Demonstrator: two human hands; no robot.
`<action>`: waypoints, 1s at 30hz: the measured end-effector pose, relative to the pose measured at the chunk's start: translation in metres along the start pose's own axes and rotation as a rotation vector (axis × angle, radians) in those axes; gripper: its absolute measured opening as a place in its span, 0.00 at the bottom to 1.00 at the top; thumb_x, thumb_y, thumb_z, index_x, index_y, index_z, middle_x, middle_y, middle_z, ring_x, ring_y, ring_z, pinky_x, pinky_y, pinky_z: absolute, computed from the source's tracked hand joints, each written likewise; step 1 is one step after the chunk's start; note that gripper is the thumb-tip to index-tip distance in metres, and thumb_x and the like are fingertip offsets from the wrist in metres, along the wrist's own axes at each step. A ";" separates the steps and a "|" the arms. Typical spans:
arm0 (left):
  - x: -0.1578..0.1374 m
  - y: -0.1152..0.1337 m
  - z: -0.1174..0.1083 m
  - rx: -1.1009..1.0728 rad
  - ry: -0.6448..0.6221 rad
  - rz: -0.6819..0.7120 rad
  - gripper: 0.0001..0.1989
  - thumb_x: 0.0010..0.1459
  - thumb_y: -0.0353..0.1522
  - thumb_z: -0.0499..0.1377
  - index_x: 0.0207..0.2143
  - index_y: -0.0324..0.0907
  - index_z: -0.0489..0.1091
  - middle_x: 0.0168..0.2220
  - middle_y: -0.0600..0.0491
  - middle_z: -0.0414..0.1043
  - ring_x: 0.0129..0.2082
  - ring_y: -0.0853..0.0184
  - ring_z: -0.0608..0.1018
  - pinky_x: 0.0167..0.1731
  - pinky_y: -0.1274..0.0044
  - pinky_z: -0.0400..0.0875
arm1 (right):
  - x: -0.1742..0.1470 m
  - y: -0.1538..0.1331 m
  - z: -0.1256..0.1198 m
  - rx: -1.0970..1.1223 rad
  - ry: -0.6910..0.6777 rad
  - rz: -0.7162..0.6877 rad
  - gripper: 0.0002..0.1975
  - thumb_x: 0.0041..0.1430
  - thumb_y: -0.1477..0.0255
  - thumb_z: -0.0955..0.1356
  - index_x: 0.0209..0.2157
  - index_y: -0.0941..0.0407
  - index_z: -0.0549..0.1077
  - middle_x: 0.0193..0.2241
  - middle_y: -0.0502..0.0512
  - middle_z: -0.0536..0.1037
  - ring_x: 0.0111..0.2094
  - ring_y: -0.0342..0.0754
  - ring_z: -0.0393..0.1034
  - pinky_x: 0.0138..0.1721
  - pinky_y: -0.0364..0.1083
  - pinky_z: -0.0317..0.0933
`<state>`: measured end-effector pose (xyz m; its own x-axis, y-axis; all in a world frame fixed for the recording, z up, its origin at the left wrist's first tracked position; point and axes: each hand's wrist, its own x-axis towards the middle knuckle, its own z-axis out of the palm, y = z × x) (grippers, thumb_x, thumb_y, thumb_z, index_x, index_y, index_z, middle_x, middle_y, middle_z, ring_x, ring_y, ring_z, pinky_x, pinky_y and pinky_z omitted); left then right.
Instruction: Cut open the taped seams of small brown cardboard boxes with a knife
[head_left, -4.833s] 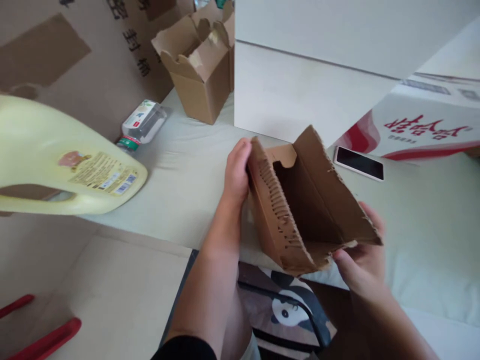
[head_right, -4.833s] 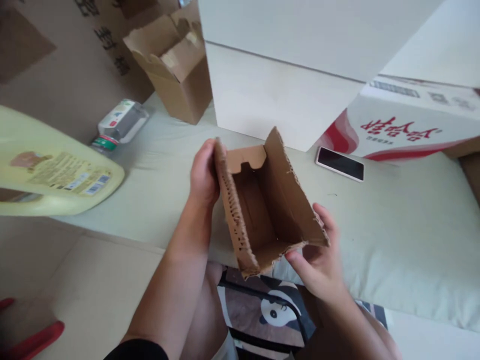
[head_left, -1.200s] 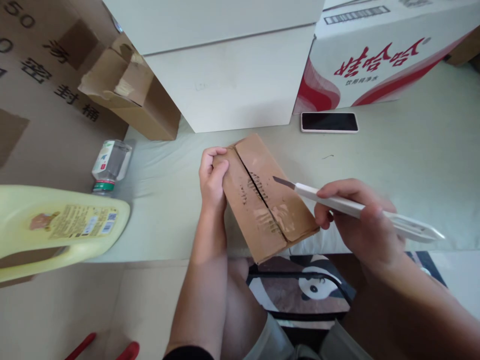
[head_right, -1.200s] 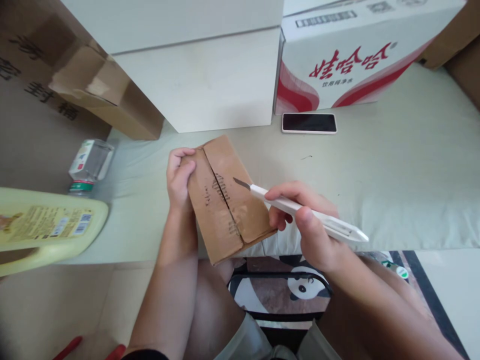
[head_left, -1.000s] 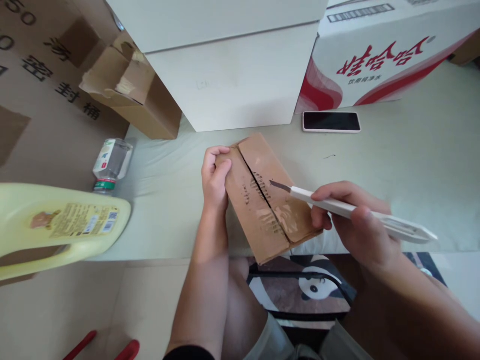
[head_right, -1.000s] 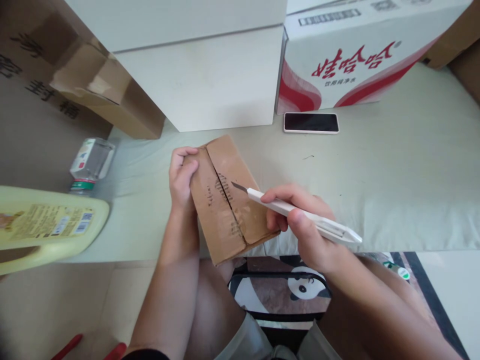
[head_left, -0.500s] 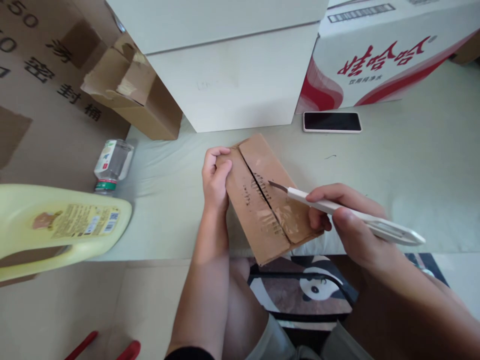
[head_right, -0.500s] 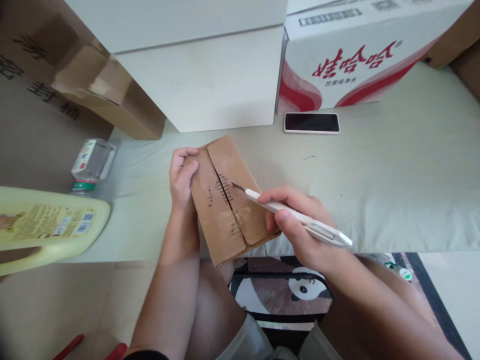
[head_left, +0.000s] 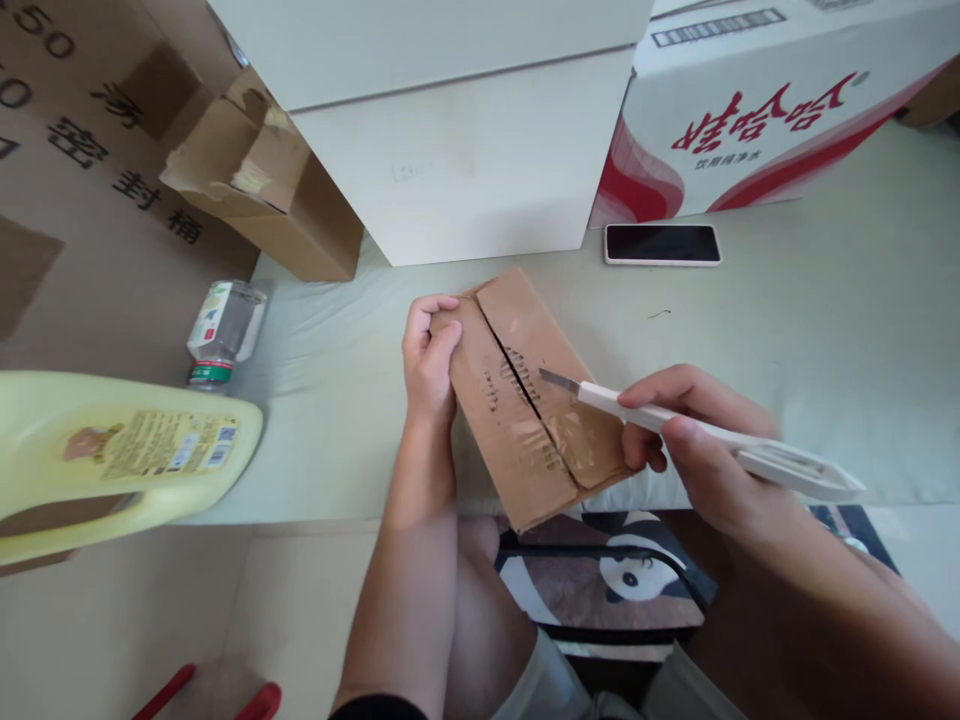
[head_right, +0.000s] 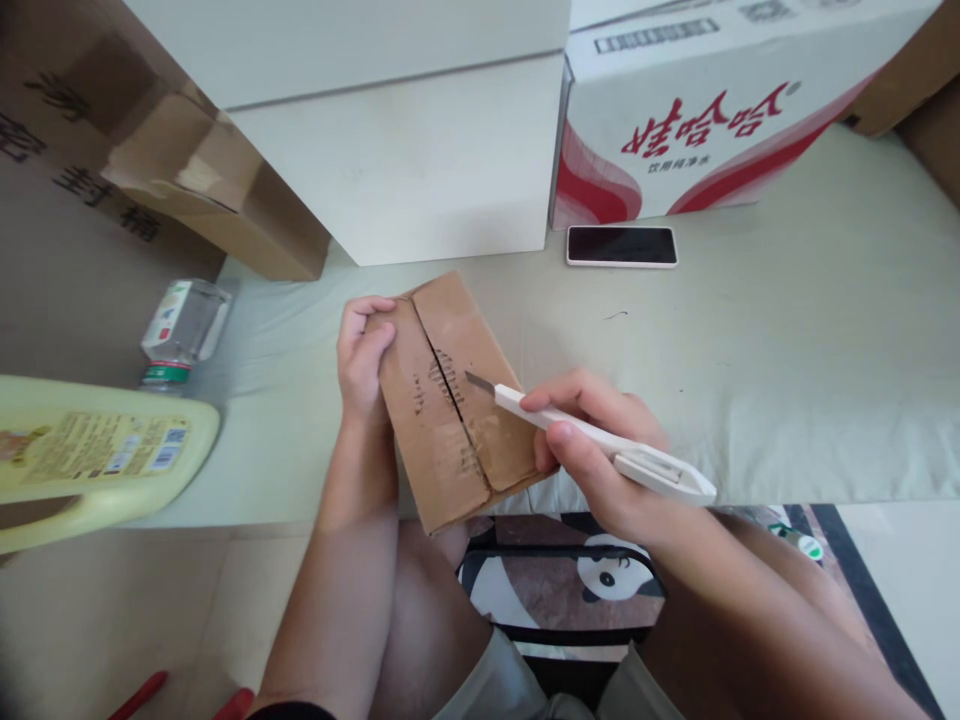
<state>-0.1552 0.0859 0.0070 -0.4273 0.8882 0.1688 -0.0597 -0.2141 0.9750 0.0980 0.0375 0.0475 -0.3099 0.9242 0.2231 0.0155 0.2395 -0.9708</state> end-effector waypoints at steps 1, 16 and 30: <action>0.000 0.000 0.000 -0.003 0.004 -0.001 0.12 0.48 0.40 0.66 0.34 0.47 0.70 0.33 0.54 0.70 0.29 0.67 0.69 0.28 0.75 0.63 | 0.000 0.000 0.000 0.000 -0.006 -0.006 0.13 0.68 0.58 0.66 0.39 0.53 0.76 0.19 0.48 0.74 0.19 0.42 0.65 0.20 0.44 0.55; 0.001 -0.004 -0.002 0.014 -0.017 0.021 0.13 0.52 0.41 0.65 0.36 0.47 0.68 0.33 0.54 0.68 0.30 0.67 0.70 0.29 0.75 0.64 | -0.001 0.005 -0.001 -0.019 -0.007 -0.101 0.11 0.69 0.61 0.65 0.39 0.52 0.76 0.18 0.46 0.71 0.17 0.42 0.62 0.19 0.43 0.55; 0.000 -0.002 -0.001 0.003 -0.023 -0.004 0.14 0.50 0.42 0.65 0.36 0.47 0.68 0.33 0.54 0.70 0.32 0.65 0.72 0.31 0.74 0.66 | -0.001 0.003 0.000 0.005 -0.001 -0.053 0.13 0.68 0.58 0.66 0.38 0.52 0.76 0.16 0.46 0.69 0.16 0.42 0.60 0.17 0.44 0.53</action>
<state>-0.1557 0.0856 0.0049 -0.4060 0.8983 0.1684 -0.0589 -0.2096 0.9760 0.0985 0.0370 0.0440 -0.3108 0.9100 0.2744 -0.0055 0.2870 -0.9579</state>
